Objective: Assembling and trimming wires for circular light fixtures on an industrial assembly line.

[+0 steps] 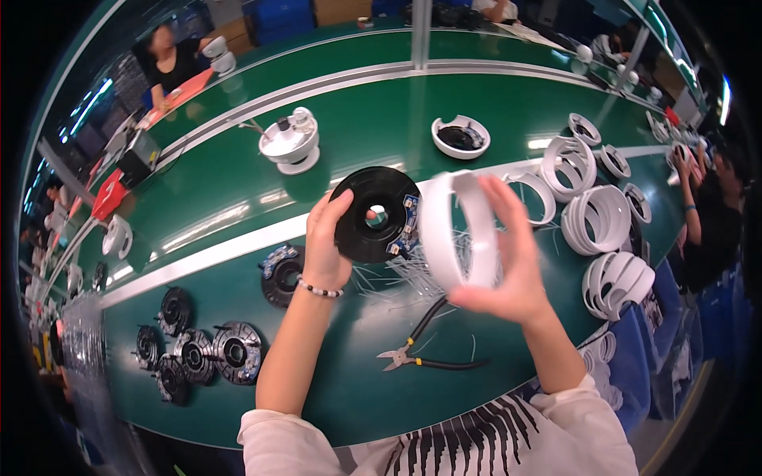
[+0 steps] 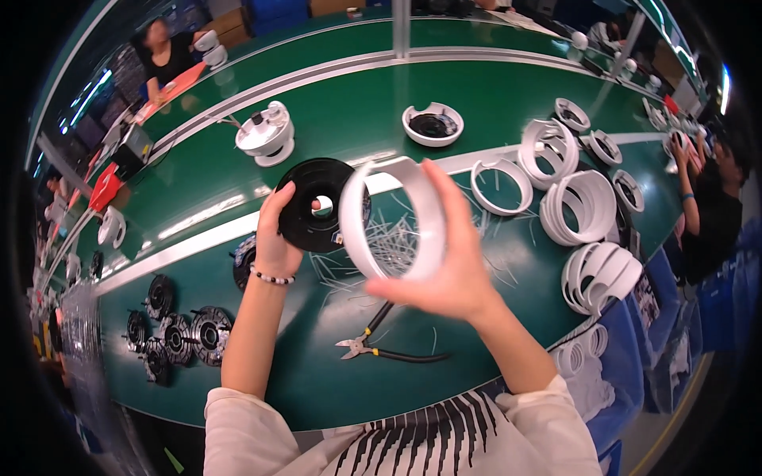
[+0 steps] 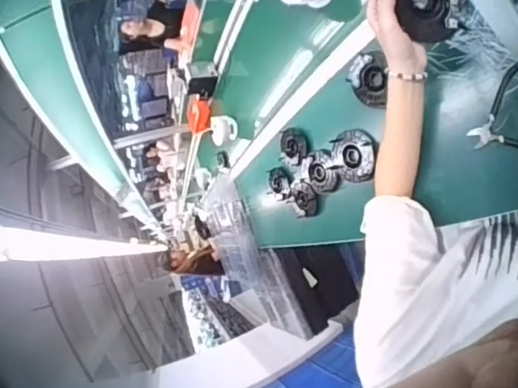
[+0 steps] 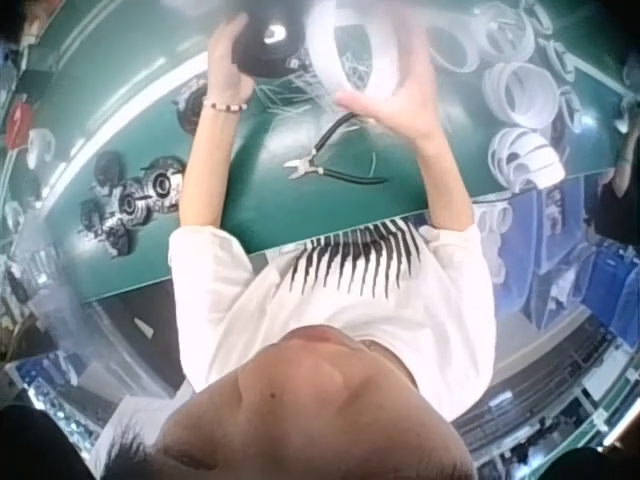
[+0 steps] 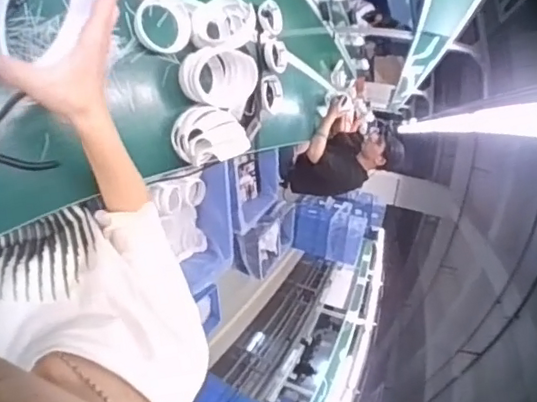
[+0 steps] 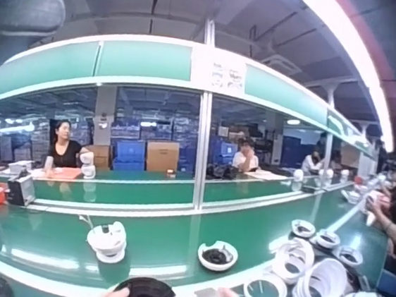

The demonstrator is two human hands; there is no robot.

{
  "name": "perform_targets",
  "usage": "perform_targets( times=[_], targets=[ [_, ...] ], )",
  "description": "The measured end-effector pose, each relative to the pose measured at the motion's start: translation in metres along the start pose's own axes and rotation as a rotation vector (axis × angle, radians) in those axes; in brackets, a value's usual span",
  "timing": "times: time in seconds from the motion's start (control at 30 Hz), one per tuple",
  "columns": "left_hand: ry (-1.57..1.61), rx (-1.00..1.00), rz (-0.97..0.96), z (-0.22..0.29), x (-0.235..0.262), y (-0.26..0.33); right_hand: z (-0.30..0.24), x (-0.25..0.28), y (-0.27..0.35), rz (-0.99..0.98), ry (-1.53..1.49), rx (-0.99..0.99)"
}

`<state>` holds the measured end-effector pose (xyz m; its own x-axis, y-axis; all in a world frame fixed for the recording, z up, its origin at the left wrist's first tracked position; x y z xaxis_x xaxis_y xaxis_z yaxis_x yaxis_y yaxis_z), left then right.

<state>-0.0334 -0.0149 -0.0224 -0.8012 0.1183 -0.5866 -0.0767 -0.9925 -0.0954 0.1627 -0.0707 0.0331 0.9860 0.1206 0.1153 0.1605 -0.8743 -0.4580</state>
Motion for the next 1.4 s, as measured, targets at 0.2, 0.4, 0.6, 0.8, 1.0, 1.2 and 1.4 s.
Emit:
perform_targets(
  times=[0.2, 0.4, 0.6, 0.8, 1.0, 1.2, 1.4],
  targets=[
    [0.038, 0.065, -0.02, -0.043, -0.032, 0.021, 0.019, -0.024, -0.004, 0.042, 0.342, 0.041],
    [0.523, 0.389, -0.538, -0.044, -0.058, 0.026, 0.025, -0.024, 0.001, -0.047, 0.307, 0.024],
    [0.38, 0.435, -0.388, -0.056, -0.049, 0.025, 0.037, -0.014, -0.003, 0.021, -0.011, 0.055],
    [0.435, 0.424, -0.298, -0.065, -0.037, 0.021, 0.04, -0.006, 0.005, 0.07, -0.288, -0.153],
    [0.609, 0.359, -0.239, -0.066, -0.033, 0.025, 0.023, -0.036, 0.017, -0.034, 0.442, 0.052],
    [0.493, 0.256, -0.159, -0.063, -0.031, 0.029, 0.012, -0.037, 0.019, -0.101, 0.496, 0.192],
    [0.607, 0.279, -0.234, -0.065, -0.044, 0.029, 0.021, -0.034, 0.013, -0.084, 0.382, 0.176]
  ],
)
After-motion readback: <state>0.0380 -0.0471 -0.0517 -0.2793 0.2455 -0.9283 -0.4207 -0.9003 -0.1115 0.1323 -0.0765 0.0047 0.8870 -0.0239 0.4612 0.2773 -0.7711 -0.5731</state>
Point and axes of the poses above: each hand's wrist, its own y-axis away from the middle knuckle, its own x-axis out of the back of the hand, z = x × y, the point moved 6 cm from there along -y, towards the middle knuckle, and after that the axes turned 2 degrees about -y, right-handed, at the moved point
